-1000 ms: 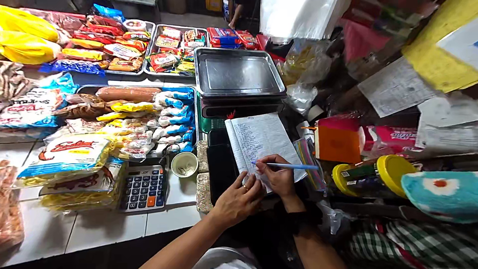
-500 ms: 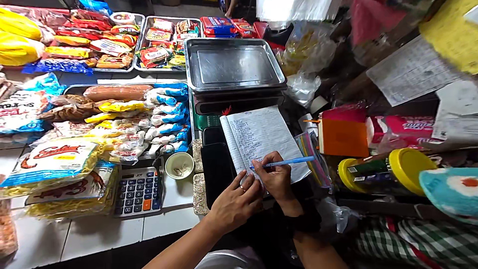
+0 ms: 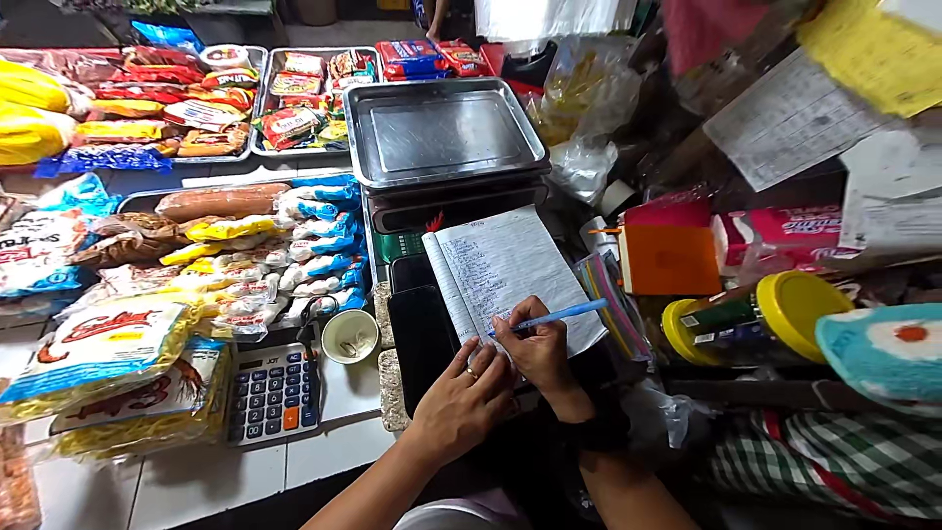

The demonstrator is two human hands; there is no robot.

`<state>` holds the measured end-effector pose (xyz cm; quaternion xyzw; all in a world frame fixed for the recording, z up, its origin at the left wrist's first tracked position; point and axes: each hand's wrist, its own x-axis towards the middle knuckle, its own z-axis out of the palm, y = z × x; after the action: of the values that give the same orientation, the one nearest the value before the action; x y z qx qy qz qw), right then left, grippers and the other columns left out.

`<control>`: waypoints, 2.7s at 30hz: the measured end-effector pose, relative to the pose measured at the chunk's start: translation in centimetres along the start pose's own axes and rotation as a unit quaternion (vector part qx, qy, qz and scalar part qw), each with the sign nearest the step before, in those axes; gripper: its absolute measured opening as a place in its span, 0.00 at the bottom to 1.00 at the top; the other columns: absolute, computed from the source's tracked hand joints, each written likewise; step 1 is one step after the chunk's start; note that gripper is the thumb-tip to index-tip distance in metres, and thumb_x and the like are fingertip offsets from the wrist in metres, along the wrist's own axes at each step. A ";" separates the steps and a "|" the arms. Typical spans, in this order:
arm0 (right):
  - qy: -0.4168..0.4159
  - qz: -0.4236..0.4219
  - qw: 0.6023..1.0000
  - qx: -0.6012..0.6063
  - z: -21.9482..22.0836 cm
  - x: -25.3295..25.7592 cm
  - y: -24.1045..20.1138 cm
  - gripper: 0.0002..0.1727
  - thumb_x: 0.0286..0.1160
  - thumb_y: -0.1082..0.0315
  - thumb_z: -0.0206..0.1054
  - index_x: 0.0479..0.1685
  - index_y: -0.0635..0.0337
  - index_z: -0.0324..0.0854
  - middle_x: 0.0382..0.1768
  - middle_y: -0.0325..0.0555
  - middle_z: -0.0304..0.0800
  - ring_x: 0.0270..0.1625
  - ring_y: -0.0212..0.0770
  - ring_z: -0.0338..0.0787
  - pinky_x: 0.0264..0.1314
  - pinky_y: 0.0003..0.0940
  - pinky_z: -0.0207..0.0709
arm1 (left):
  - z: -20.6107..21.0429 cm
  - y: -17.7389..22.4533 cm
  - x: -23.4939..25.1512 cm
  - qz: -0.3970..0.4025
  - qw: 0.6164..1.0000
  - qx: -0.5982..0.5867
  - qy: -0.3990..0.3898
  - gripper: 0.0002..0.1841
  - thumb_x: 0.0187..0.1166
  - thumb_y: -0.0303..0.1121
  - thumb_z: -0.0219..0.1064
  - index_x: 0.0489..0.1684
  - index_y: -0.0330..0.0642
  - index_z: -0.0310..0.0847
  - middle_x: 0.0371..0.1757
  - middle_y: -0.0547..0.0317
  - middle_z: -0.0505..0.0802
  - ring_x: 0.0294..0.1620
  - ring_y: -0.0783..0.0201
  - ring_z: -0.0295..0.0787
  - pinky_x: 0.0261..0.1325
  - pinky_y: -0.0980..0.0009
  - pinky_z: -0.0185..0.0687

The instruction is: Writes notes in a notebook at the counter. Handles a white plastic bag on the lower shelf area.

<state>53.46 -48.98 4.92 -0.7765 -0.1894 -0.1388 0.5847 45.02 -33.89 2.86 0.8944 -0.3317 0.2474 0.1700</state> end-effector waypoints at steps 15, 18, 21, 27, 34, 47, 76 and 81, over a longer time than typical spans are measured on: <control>0.032 0.004 0.999 -0.012 0.2 0.1 0.1 0.09 0.62 0.76 0.74 0.26 0.62 0.76 0.19 0.32 0.78 0.19 0.17 0.75 0.22 0.11 0.70 | 0.1 0.0 -0.1 0.001 1.000 0.001 0.003 0.17 0.87 0.43 0.58 0.59 0.45 0.89 0.66 0.52 0.92 0.72 0.51 0.85 0.82 0.48 0.69; 0.034 0.001 0.999 -0.014 0.0 0.1 0.1 0.09 0.61 0.76 0.73 0.25 0.61 0.76 0.19 0.31 0.77 0.19 0.17 0.74 0.22 0.11 0.69 | 0.0 0.0 0.0 0.002 1.000 0.002 0.001 0.18 0.87 0.43 0.58 0.60 0.45 0.89 0.66 0.52 0.91 0.73 0.50 0.85 0.82 0.48 0.69; 0.039 0.003 0.999 -0.025 0.1 0.1 0.0 0.08 0.62 0.75 0.73 0.26 0.61 0.76 0.19 0.32 0.77 0.19 0.17 0.74 0.22 0.11 0.68 | 0.0 0.0 0.0 0.001 1.000 -0.008 0.002 0.17 0.87 0.43 0.58 0.59 0.44 0.89 0.66 0.51 0.92 0.72 0.49 0.85 0.81 0.47 0.71; 0.037 -0.004 0.999 -0.037 0.2 0.2 0.2 0.08 0.61 0.75 0.73 0.25 0.62 0.76 0.19 0.32 0.77 0.19 0.17 0.74 0.22 0.11 0.68 | 0.0 0.0 -0.1 0.002 1.000 -0.003 0.003 0.17 0.87 0.43 0.58 0.59 0.45 0.89 0.65 0.51 0.92 0.71 0.49 0.86 0.80 0.48 0.72; 0.032 -0.004 0.999 -0.031 0.1 0.1 0.2 0.08 0.61 0.75 0.72 0.25 0.61 0.76 0.18 0.32 0.76 0.19 0.17 0.73 0.22 0.11 0.67 | -0.1 -0.1 -0.1 0.007 1.000 0.004 0.003 0.18 0.88 0.43 0.57 0.59 0.45 0.89 0.66 0.51 0.92 0.71 0.49 0.86 0.81 0.48 0.71; 0.016 0.014 1.000 -0.004 -1.1 0.5 0.4 0.12 0.60 0.73 0.79 0.27 0.60 0.76 0.20 0.31 0.80 0.20 0.17 0.76 0.23 0.12 0.71 | -0.1 -0.2 -0.1 0.006 1.000 -0.004 0.002 0.18 0.87 0.43 0.58 0.61 0.45 0.89 0.66 0.52 0.91 0.72 0.49 0.85 0.81 0.50 0.72; 0.055 0.002 0.998 -0.040 -0.9 0.5 0.6 0.11 0.61 0.73 0.76 0.25 0.62 0.76 0.18 0.31 0.78 0.19 0.16 0.74 0.22 0.10 0.69 | -0.2 -0.2 0.0 0.007 1.000 -0.001 0.000 0.18 0.88 0.43 0.57 0.62 0.45 0.88 0.66 0.51 0.91 0.72 0.50 0.85 0.81 0.50 0.71; 0.049 0.006 0.997 -0.055 -0.9 0.5 0.5 0.08 0.60 0.74 0.73 0.25 0.62 0.76 0.18 0.32 0.77 0.19 0.17 0.73 0.22 0.11 0.68 | -0.1 -0.2 -0.1 0.007 1.000 -0.005 0.002 0.18 0.88 0.43 0.57 0.61 0.45 0.89 0.66 0.51 0.92 0.71 0.49 0.86 0.80 0.49 0.73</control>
<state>54.15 -49.87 4.95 -0.8012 -0.1478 -0.1829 0.5502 45.06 -33.62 2.89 0.8909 -0.3384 0.2487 0.1731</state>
